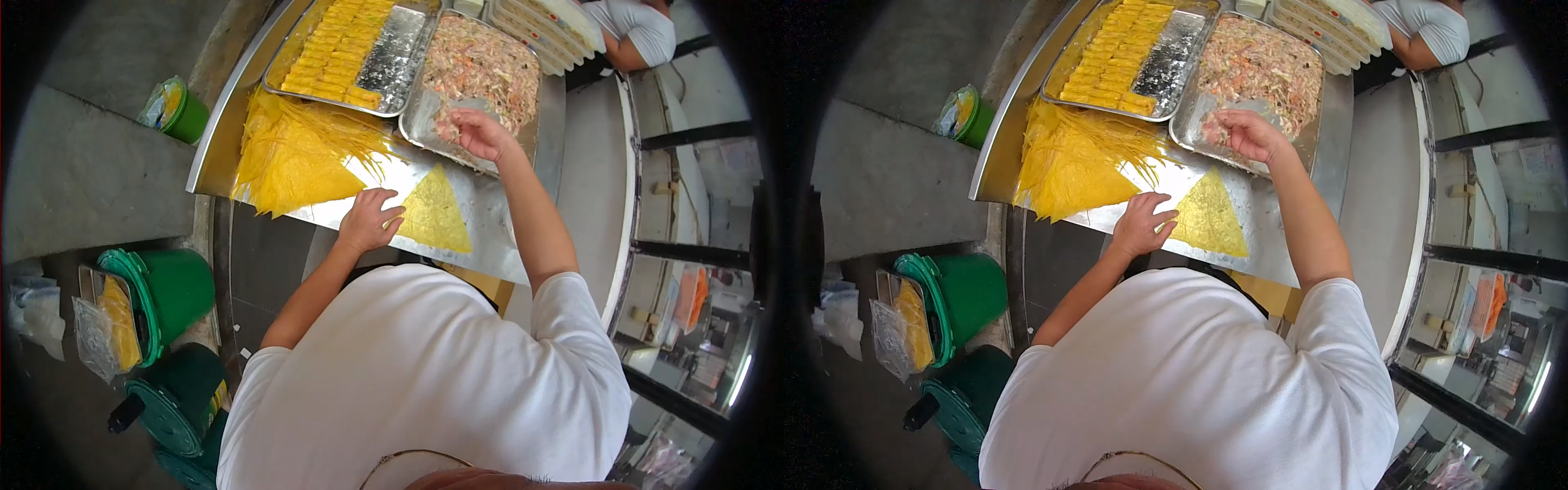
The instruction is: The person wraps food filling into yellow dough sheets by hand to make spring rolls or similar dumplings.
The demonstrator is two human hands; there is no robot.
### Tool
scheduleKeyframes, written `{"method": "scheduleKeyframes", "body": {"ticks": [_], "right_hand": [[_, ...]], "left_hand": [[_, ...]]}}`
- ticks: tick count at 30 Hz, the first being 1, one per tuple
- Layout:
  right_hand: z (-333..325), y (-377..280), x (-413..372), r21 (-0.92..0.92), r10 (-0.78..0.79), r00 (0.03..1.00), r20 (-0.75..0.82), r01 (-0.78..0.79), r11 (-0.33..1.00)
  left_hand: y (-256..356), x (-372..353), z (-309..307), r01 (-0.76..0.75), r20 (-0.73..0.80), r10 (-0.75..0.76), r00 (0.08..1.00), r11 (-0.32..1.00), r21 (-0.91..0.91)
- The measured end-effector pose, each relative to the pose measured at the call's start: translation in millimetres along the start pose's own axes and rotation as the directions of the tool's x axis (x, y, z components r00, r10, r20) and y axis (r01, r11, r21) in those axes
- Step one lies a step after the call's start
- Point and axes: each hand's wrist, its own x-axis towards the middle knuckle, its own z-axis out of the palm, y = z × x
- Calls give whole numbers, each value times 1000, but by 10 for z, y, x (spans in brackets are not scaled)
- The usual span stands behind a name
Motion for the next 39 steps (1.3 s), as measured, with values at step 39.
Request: {"method": "scheduleKeyframes", "body": {"ticks": [39], "right_hand": [[-274, 52, 21, -931, -492, 797, -349, -356, 84]], "left_hand": [[34, 32, -1, 51, 17, -51, 999, 998, -29]]}}
